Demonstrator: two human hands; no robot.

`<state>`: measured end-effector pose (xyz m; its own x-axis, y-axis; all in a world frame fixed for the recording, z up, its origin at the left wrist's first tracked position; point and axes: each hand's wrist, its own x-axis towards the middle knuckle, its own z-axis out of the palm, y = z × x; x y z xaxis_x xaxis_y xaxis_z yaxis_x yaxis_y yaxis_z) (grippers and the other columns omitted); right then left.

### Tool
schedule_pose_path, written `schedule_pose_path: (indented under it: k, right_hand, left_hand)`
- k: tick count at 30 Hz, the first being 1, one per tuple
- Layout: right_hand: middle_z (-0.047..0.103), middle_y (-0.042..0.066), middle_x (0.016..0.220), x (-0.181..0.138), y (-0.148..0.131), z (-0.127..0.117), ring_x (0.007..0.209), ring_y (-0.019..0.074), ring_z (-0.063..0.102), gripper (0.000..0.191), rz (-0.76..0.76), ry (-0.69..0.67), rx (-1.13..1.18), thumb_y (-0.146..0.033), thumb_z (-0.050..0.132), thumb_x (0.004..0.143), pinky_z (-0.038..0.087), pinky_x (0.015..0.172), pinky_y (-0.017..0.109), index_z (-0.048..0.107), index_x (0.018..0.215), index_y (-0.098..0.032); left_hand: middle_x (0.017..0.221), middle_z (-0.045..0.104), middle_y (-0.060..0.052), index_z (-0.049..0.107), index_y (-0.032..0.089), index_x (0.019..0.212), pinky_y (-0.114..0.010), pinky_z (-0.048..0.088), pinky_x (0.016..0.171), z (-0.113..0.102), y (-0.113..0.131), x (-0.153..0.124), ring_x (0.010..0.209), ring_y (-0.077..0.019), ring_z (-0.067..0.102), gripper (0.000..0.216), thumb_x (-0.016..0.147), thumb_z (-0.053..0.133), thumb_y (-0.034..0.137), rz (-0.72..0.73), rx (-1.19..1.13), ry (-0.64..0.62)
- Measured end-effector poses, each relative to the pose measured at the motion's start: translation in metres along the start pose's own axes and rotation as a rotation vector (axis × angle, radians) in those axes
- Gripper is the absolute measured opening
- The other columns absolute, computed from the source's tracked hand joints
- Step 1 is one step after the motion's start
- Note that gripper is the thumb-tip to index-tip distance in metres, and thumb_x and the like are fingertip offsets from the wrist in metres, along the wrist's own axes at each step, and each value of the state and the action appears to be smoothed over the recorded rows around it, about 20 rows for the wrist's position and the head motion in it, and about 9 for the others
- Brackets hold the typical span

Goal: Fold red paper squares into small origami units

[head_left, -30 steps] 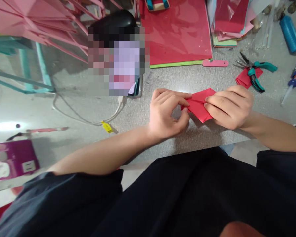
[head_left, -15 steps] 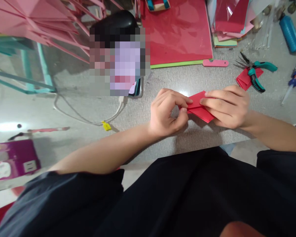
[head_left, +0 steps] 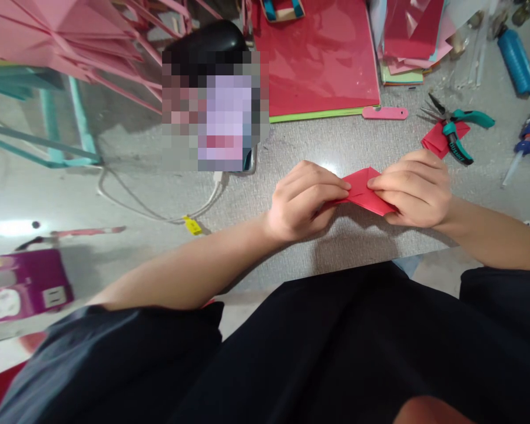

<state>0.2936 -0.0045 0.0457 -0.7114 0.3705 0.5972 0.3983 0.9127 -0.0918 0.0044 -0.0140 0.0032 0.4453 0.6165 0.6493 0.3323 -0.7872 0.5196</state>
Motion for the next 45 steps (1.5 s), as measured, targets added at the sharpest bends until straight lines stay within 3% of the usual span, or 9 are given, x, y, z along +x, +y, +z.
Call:
schedule_pose_path:
  k: [7,12,14,21,25,29,34,39,45]
  right_hand:
    - [0.088,0.000,0.107,0.001,0.001,0.001,0.091,0.0177,0.079,0.032,-0.158,0.125,-0.043,-0.037,0.064,0.118,0.057,0.076,0.040,0.069,0.088,-0.027]
    - [0.087,0.004,0.102,-0.012,0.011,0.000,0.092,0.0245,0.081,0.046,0.026,-0.166,0.034,-0.059,0.056,0.119,0.059,0.079,0.047,0.062,0.084,-0.030]
    - [0.086,0.003,0.101,-0.014,0.014,-0.001,0.093,0.0248,0.081,0.046,0.012,-0.194,0.064,-0.060,0.055,0.119,0.059,0.077,0.047,0.062,0.085,-0.030]
    - [0.088,-0.002,0.115,-0.001,0.009,-0.008,0.099,0.0198,0.082,0.024,-0.135,0.120,0.089,-0.036,0.064,0.117,0.058,0.077,0.041,0.063,0.093,-0.031]
    - [0.086,-0.001,0.114,0.006,0.005,-0.006,0.100,0.0181,0.080,0.025,-0.203,0.153,0.101,-0.022,0.057,0.116,0.059,0.076,0.039,0.060,0.092,-0.029]
    - [0.085,0.000,0.110,0.010,0.006,0.000,0.099,0.0156,0.080,0.026,-0.312,0.214,0.060,-0.015,0.055,0.114,0.058,0.074,0.033,0.059,0.093,-0.028]
    - [0.086,-0.001,0.106,0.000,0.011,0.000,0.094,0.0196,0.082,0.015,-0.099,0.118,0.103,-0.036,0.060,0.118,0.059,0.078,0.039,0.072,0.110,-0.035]
    - [0.082,0.004,0.088,-0.012,0.019,-0.002,0.087,0.0290,0.080,0.039,0.301,-0.153,0.120,-0.070,0.064,0.111,0.060,0.080,0.049,0.078,0.099,-0.036]
    - [0.082,0.005,0.098,-0.001,0.014,0.008,0.097,0.0260,0.080,0.034,0.098,-0.059,0.048,-0.057,0.060,0.118,0.057,0.083,0.044,0.082,0.118,-0.031]
  left_hand:
    - [0.095,0.088,0.001,0.075,0.032,0.109,-0.040,0.062,0.073,0.001,-0.004,-0.002,0.080,-0.0201,0.084,0.005,0.109,0.069,0.031,0.094,-0.005,0.108]
    - [0.086,0.081,0.002,0.076,0.036,0.119,-0.042,0.056,0.069,0.004,-0.021,-0.003,0.068,-0.0204,0.076,0.016,0.108,0.066,0.029,0.168,0.066,0.176]
    - [0.085,0.078,0.001,0.077,0.038,0.122,-0.044,0.057,0.072,0.005,-0.031,-0.005,0.068,-0.0215,0.074,0.018,0.110,0.065,0.033,0.199,0.062,0.186]
    - [0.082,0.068,-0.003,0.080,0.035,0.120,-0.049,0.056,0.080,0.003,-0.045,-0.010,0.073,-0.0236,0.068,0.030,0.111,0.064,0.059,0.039,0.090,0.092]
    - [0.088,0.072,-0.004,0.081,0.036,0.129,-0.048,0.053,0.079,-0.002,-0.029,-0.002,0.073,-0.0230,0.064,0.032,0.112,0.063,0.057,0.105,0.051,0.118]
    - [0.075,0.061,-0.001,0.082,0.040,0.121,-0.049,0.049,0.079,-0.003,-0.022,0.000,0.071,-0.0236,0.061,0.028,0.114,0.060,0.056,0.163,0.056,0.082]
    - [0.069,0.049,0.000,0.081,0.038,0.102,-0.056,0.050,0.089,0.002,-0.027,-0.010,0.071,-0.0253,0.057,0.048,0.107,0.058,0.080,0.031,0.109,0.105]
    - [0.067,0.044,0.000,0.078,0.033,0.088,-0.060,0.050,0.087,0.006,-0.036,-0.019,0.068,-0.0244,0.055,0.060,0.101,0.061,0.090,-0.052,0.203,0.171]
    - [0.068,0.046,0.001,0.082,0.036,0.099,-0.058,0.052,0.091,0.005,-0.043,-0.026,0.068,-0.0226,0.058,0.036,0.104,0.069,0.069,0.054,0.139,0.169]
